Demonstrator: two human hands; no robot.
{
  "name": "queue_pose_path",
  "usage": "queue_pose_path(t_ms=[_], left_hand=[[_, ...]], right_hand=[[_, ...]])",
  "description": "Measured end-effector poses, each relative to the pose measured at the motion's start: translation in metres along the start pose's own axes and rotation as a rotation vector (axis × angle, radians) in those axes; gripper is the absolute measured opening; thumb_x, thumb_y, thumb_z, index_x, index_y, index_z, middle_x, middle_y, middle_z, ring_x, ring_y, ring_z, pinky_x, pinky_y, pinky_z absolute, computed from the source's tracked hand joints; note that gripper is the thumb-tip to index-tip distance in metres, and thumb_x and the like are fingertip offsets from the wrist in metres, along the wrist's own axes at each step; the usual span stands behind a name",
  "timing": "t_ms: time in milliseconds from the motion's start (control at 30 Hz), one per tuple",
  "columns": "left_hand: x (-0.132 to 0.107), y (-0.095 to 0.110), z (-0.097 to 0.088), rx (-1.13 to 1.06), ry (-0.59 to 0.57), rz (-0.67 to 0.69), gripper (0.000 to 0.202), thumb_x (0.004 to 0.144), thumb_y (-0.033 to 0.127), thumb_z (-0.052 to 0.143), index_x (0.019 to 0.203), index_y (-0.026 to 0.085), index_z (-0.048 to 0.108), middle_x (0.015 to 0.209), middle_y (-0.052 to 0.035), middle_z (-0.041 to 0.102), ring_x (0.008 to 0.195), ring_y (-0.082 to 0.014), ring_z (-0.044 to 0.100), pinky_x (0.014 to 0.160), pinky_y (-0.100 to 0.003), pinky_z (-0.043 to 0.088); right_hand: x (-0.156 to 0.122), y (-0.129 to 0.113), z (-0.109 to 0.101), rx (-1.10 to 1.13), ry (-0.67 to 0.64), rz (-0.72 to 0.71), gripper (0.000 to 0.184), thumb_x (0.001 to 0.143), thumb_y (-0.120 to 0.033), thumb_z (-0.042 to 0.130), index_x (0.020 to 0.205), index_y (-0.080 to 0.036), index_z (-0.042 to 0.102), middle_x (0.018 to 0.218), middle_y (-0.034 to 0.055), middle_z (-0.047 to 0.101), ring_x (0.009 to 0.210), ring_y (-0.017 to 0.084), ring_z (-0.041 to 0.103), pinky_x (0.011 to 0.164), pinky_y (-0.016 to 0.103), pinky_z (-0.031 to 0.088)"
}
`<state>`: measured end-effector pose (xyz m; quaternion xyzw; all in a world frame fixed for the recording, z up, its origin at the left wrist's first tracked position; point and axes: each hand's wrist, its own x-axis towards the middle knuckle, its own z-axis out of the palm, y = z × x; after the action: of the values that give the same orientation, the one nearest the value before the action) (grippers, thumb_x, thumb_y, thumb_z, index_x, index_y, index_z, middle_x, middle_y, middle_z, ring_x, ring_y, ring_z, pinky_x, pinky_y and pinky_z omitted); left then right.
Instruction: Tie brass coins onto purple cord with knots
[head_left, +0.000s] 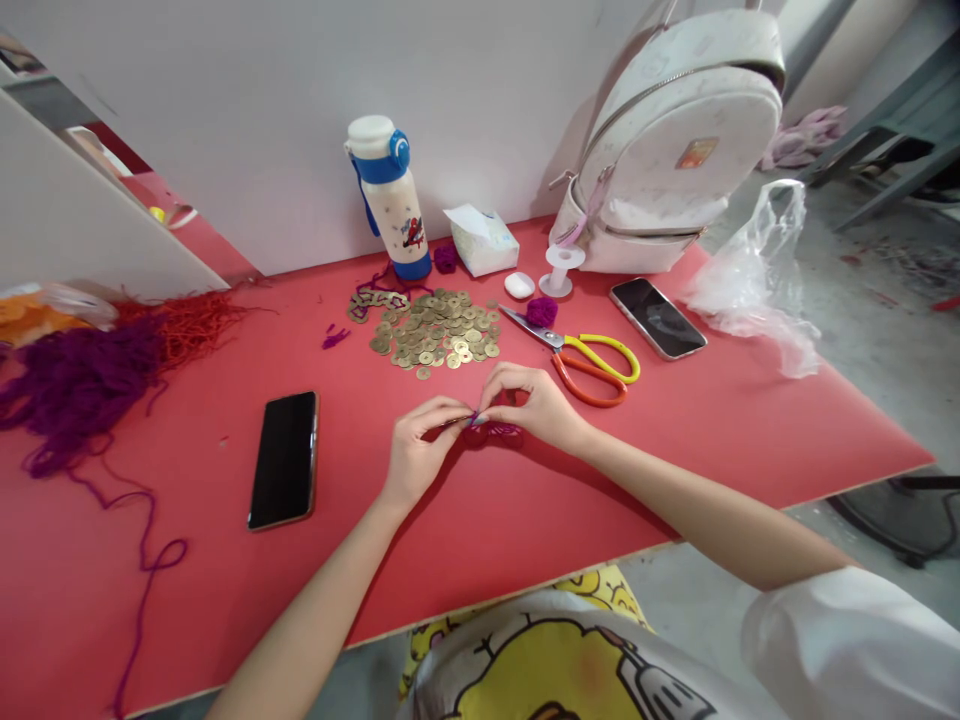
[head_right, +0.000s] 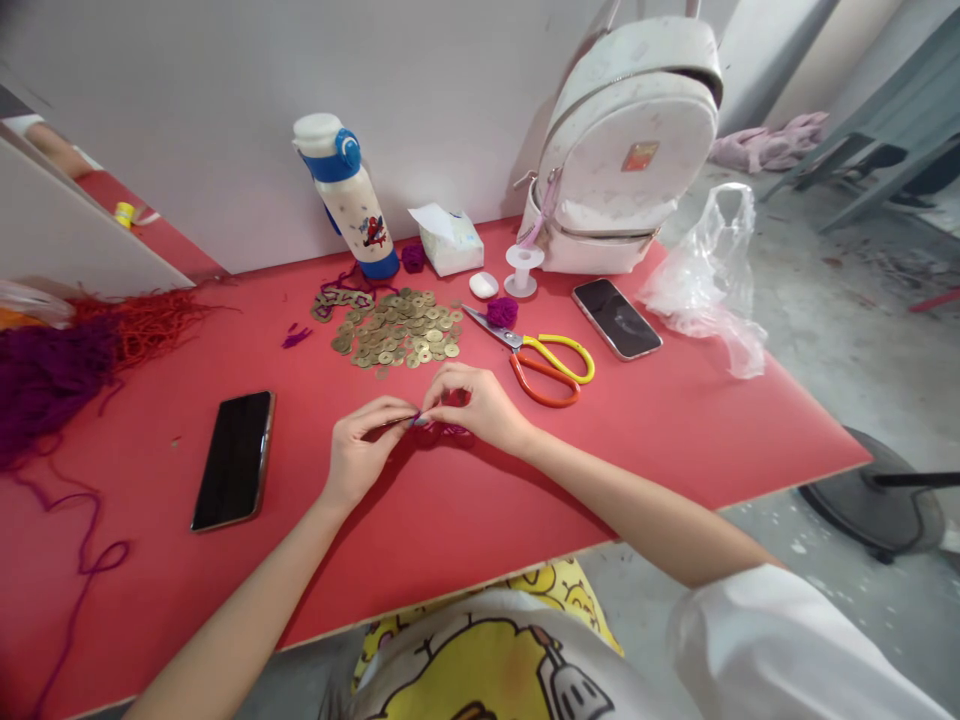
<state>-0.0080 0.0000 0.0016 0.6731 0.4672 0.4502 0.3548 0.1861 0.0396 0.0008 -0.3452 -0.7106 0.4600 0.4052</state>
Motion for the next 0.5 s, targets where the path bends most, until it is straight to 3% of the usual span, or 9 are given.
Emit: queue_pose_path(t_ms=[233,500], left_hand=[[0.0017,0.0026,0.0003,-0.061,0.034,-0.064,0.01,0.083,0.021,0.067,0.079,0.02,0.076,0.08,-0.004,0.074,0.074,-0.0171,0.069,0.074,-0.028,0.056],[0.0035,0.0036,0.0006,-0.084,0.05,-0.146,0.012,0.081,0.026,0.068,0.077,0.019,0.076,0.079,-0.0054,0.075,0.072,-0.0184,0.069,0.062,-0.027,0.056]], right_hand=[[0.0025,-0.0006,0.0008,0.318,-0.088,0.167,0.019,0.084,-0.034,0.069,0.083,-0.018,0.06,0.081,0.0006,0.061,0.071,0.012,0.058,0.066,0.027,0.048],[0.0022,-0.0065,0.0031,0.508,-0.1,0.191,0.026,0.085,-0.04,0.069,0.087,-0.021,0.052,0.08,-0.001,0.057,0.071,0.011,0.056,0.068,0.026,0.048]])
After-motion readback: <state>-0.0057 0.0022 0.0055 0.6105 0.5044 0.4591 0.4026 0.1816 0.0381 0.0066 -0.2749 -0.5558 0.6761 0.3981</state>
